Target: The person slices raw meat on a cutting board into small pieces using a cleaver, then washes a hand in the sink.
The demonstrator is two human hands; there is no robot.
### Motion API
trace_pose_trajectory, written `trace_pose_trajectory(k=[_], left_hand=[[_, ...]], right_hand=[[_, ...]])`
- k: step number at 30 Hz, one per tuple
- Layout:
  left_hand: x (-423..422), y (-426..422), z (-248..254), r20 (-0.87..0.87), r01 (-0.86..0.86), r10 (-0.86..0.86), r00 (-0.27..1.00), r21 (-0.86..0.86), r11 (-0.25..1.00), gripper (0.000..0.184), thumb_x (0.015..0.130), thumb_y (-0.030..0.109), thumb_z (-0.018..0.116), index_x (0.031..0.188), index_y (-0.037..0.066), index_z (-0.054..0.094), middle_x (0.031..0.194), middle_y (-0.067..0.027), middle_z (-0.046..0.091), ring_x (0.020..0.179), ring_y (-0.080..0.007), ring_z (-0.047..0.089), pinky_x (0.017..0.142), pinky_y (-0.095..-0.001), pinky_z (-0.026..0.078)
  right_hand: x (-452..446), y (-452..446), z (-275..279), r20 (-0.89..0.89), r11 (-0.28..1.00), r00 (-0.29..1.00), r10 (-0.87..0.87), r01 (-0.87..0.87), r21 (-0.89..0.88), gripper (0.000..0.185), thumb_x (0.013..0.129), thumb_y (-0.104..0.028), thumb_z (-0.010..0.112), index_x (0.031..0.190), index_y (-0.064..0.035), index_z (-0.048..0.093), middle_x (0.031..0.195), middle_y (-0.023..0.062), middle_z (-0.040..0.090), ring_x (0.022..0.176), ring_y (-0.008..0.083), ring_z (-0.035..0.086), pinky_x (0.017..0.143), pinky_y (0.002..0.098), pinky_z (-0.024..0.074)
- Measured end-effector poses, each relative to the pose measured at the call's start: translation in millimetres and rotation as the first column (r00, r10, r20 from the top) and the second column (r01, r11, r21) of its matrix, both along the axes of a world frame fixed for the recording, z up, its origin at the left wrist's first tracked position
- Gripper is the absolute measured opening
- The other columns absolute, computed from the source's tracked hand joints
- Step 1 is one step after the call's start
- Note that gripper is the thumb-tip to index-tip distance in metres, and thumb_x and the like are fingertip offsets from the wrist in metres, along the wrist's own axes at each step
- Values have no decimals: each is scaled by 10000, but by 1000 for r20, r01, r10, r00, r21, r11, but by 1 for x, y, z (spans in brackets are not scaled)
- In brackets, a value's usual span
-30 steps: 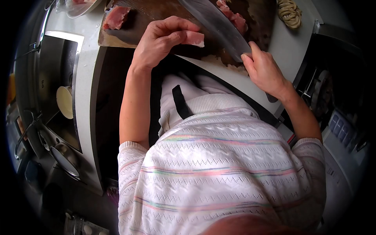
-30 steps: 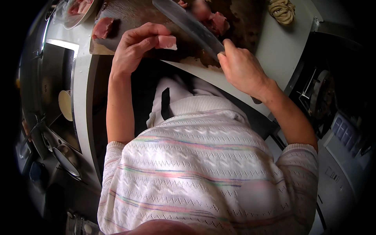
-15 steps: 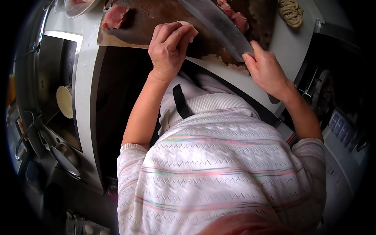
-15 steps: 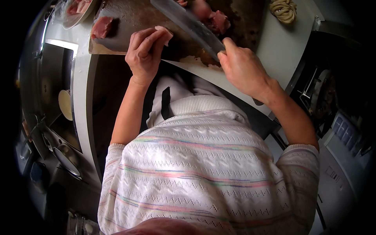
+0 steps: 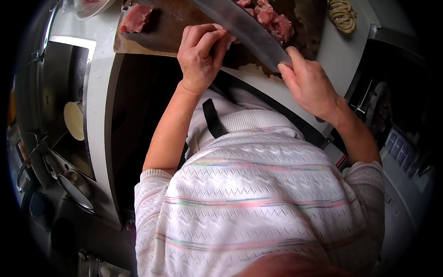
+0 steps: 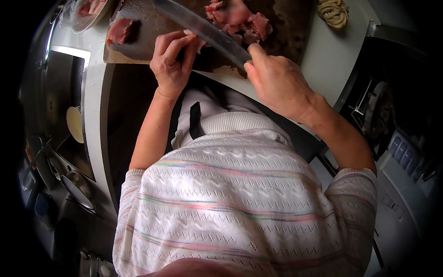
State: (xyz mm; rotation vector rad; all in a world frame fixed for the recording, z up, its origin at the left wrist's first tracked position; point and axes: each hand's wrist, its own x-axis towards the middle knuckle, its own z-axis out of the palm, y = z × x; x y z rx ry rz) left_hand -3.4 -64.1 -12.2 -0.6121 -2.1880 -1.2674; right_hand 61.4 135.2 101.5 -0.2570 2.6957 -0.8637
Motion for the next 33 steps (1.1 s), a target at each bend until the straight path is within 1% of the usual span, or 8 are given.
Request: trace_pose_trajectory(k=[8,11,14,18,21,28,31,33], left_hand=[[0,0,-4,0,-2,2,1000,7,1000,202,663,25,745,832,92,656,850,-35,624,741,-227,567,629,-303,477],[1,-2,1,30,13,-13,999,-21,1000,183,694,8,738,852,73,672,870,-51,633,770,-215,592,655,-292,492],[2,-3,2,39,17,-15,999,-44,999,176,708,1,736,862,66,681,883,-58,639,783,-208,604,669,-285,499],[3,-4,2,52,14,-11,999,-60,998,177,712,2,731,869,67,683,886,-57,641,785,-205,607,671,-282,500],[3,-3,0,56,8,-6,998,-36,999,166,723,5,724,872,66,685,883,-58,641,791,-204,611,674,-281,501],[2,-3,-4,22,7,-7,1000,1,1000,181,687,21,737,842,77,665,873,-61,624,767,-220,589,656,-295,491],[5,-5,2,43,33,-32,999,-33,999,195,706,56,756,884,66,676,907,-69,632,812,-210,613,703,-296,505],[6,-6,7,50,44,-40,998,-74,996,232,687,69,770,895,70,668,917,-64,629,818,-209,613,711,-300,505]], right_hand=[[25,11,16,145,990,989,-34,14,137,162,898,-96,504,897,33,407,613,219,561,607,409,581,547,470,438],[11,6,13,124,999,992,5,-9,32,160,897,-94,503,888,37,412,615,232,558,620,407,589,559,468,446],[-16,-8,-1,97,998,994,53,-56,30,201,897,-98,508,988,64,431,679,255,556,654,433,560,576,471,417],[-38,-21,-20,-59,992,991,119,-116,46,172,896,-108,509,889,29,404,641,232,537,647,434,548,590,462,416],[-33,-8,-19,-67,994,992,104,-100,53,163,901,-100,503,925,37,421,655,226,546,626,413,545,577,443,415],[-19,13,4,84,991,987,-136,136,-4,154,913,-87,511,957,52,463,624,161,528,528,227,506,525,349,408],[-13,9,-1,16,992,995,-96,97,-81,181,893,-109,510,844,39,417,638,239,558,600,414,569,546,454,437],[-8,6,-6,20,996,998,-60,61,-58,176,892,-109,513,854,35,420,635,235,560,610,414,572,550,458,440]])
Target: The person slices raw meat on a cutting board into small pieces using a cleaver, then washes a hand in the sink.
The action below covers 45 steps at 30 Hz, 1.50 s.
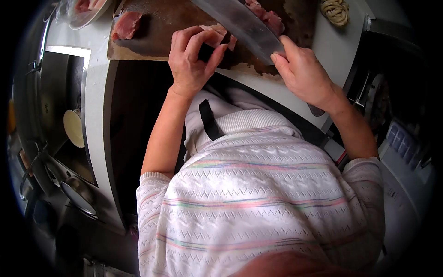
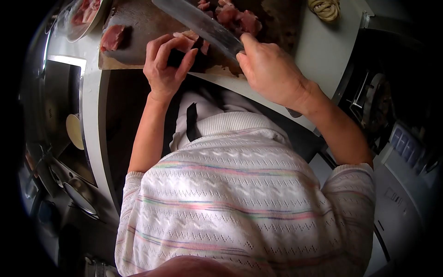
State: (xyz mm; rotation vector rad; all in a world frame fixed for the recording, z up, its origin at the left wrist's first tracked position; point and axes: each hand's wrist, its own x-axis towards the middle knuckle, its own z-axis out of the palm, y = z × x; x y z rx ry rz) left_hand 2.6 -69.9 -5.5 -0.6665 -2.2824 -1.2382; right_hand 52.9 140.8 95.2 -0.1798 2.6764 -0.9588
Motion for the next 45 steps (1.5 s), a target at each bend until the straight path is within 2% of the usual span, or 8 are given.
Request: trace_pose_trajectory(k=[7,10,14,17,24,27,31,45], left_hand=[[-1,-1,-2,21,8,-9,1000,47,999,251,654,21,749,886,68,664,914,-60,626,801,-202,617,689,-287,510],[1,-5,-2,35,24,-25,999,37,999,247,647,6,745,875,66,669,908,-58,627,799,-200,616,687,-282,510],[2,-7,-2,16,29,-30,999,26,999,246,646,-2,744,871,65,673,908,-60,629,802,-203,613,693,-284,508],[2,-5,-1,11,32,-32,999,20,999,245,649,-2,743,875,65,673,911,-63,629,805,-208,612,700,-287,508],[7,-11,2,41,39,-40,998,16,999,241,686,34,767,907,61,674,922,-61,628,807,-207,616,702,-284,507],[10,-11,4,133,-5,-11,991,120,993,210,721,40,755,917,57,683,919,-65,629,790,-188,614,683,-273,501],[8,-8,-4,108,-26,15,994,107,994,163,746,23,731,902,52,693,906,-65,631,771,-171,608,656,-262,493],[5,-6,-6,75,-43,37,996,81,996,169,731,9,727,889,55,690,890,-66,620,755,-178,600,640,-256,488]], right_hand=[[20,-10,9,102,992,993,56,-67,105,144,893,-85,500,883,26,409,612,213,572,609,395,594,560,465,464],[35,-14,13,208,988,977,39,-69,138,189,905,-80,494,1012,55,415,634,247,561,634,429,575,556,476,430],[27,-29,2,170,983,982,87,-113,147,125,881,-61,484,883,24,393,619,226,581,628,399,613,597,482,484],[6,-38,-6,48,982,990,131,-136,134,128,879,-68,482,887,30,400,636,230,585,639,409,610,604,491,480],[16,-9,6,101,996,995,10,-19,89,146,892,-89,493,878,32,412,671,218,583,664,406,587,588,479,444],[16,-12,10,58,1000,998,5,-6,12,141,892,-82,502,889,31,417,661,223,571,647,405,580,574,466,437],[12,-18,7,13,998,1000,24,-23,-66,140,893,-83,501,896,31,421,655,222,570,638,405,578,565,466,431],[7,-17,6,58,998,997,59,-57,-23,153,892,-85,502,905,44,421,641,229,562,631,408,579,558,466,434]])
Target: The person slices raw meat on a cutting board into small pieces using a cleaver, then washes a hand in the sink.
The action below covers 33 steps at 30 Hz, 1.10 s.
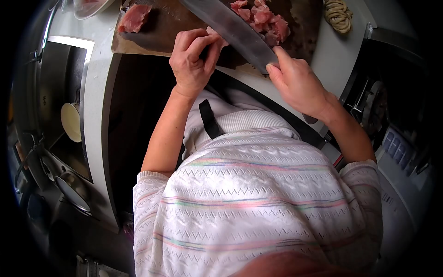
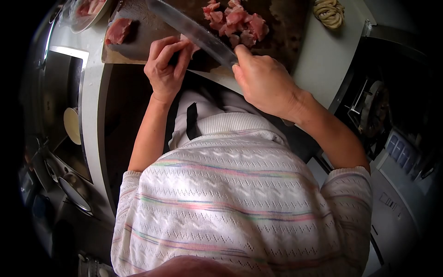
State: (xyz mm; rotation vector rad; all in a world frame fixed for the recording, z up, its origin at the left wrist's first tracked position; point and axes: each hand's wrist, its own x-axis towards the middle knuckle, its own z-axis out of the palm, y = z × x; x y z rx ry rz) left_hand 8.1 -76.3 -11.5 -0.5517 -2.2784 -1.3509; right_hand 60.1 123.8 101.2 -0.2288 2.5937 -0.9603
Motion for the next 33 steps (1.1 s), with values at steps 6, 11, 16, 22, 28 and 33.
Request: trace_pose_trajectory(k=[6,11,16,22,28,33], left_hand=[[-1,3,0,6,-23,23,1000,32,999,188,662,3,737,820,76,663,830,-44,621,738,-215,574,624,-288,485],[-2,2,-2,-18,-6,6,1000,24,1000,184,663,9,737,817,76,661,825,-43,620,741,-221,580,631,-291,487],[-1,2,0,-20,-8,9,1000,24,1000,170,668,18,743,804,75,658,819,-43,621,742,-222,582,635,-291,488],[1,2,0,-23,1,0,1000,41,999,166,694,12,741,830,65,661,844,-56,624,747,-210,593,635,-282,490],[2,0,-3,-17,-4,4,1000,20,1000,156,739,7,725,880,57,680,875,-69,625,738,-186,606,628,-263,489],[1,-1,-2,-24,6,-5,1000,18,1000,159,737,11,730,881,56,681,867,-71,620,740,-184,600,623,-262,484]], right_hand=[[24,12,17,87,986,996,11,-25,163,156,896,-85,490,914,50,413,613,227,561,617,413,584,563,480,443],[9,2,14,121,990,992,41,-56,126,146,892,-90,488,888,36,414,638,237,580,643,428,600,578,486,467],[-20,-16,-18,-67,981,991,113,-101,164,191,893,-112,503,957,46,418,660,258,557,664,452,562,584,503,420],[1,9,-3,66,993,998,4,-12,120,160,896,-104,485,886,34,405,686,234,576,686,416,582,602,467,442],[-5,0,6,19,1000,1000,21,-21,3,164,894,-98,494,854,33,404,659,240,556,651,414,566,584,465,429],[-2,2,7,52,999,998,35,-37,40,161,891,-89,497,850,35,404,620,237,547,613,425,561,563,474,430]])
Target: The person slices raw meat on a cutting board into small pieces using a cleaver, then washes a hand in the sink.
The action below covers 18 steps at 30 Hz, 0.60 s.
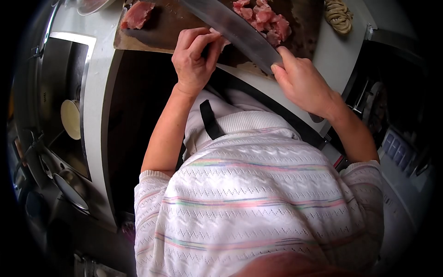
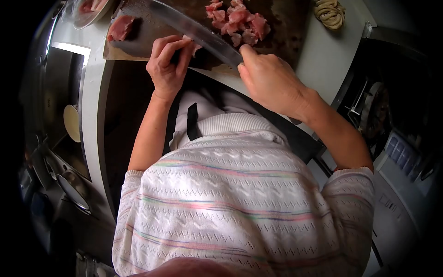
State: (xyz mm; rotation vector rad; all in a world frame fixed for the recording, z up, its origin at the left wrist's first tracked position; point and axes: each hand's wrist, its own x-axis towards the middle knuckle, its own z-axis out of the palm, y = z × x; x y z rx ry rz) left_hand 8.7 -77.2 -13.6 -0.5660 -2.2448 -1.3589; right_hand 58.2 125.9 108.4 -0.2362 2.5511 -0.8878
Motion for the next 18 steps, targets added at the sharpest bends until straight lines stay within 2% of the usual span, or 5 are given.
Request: trace_pose_trajectory(k=[6,9,12,15,18], left_hand=[[-1,3,1,-7,-26,26,1000,13,1000,186,668,14,746,816,75,652,830,-41,625,744,-217,585,627,-288,487],[-2,3,1,-4,-13,13,1000,11,1000,187,665,15,749,812,74,651,827,-42,624,744,-218,585,628,-290,485],[-1,0,4,15,11,-11,1000,-30,999,146,738,-1,719,871,43,677,872,-76,625,763,-198,607,656,-271,493],[0,-1,1,24,18,-18,1000,-15,1000,144,740,-9,713,869,43,676,876,-74,625,765,-195,608,664,-270,495],[1,0,2,15,5,-5,1000,-16,1000,154,737,-13,715,874,46,675,878,-70,625,761,-188,608,655,-267,496]], right_hand=[[29,13,16,84,990,996,-5,-7,142,149,887,-76,495,861,40,405,615,232,556,613,431,569,558,486,436],[2,-2,2,29,996,998,52,-54,65,144,890,-81,487,863,37,410,659,233,578,649,422,584,590,489,448],[-27,-25,-23,-130,977,980,152,-128,172,144,893,-92,484,866,32,417,712,233,595,704,415,596,633,495,454],[-22,-18,-20,-76,987,992,104,-94,128,151,897,-106,483,866,29,422,752,229,601,743,415,593,662,502,447],[-3,5,-19,-48,995,997,58,-54,85,156,896,-85,499,930,46,421,638,231,549,625,420,559,569,456,414]])
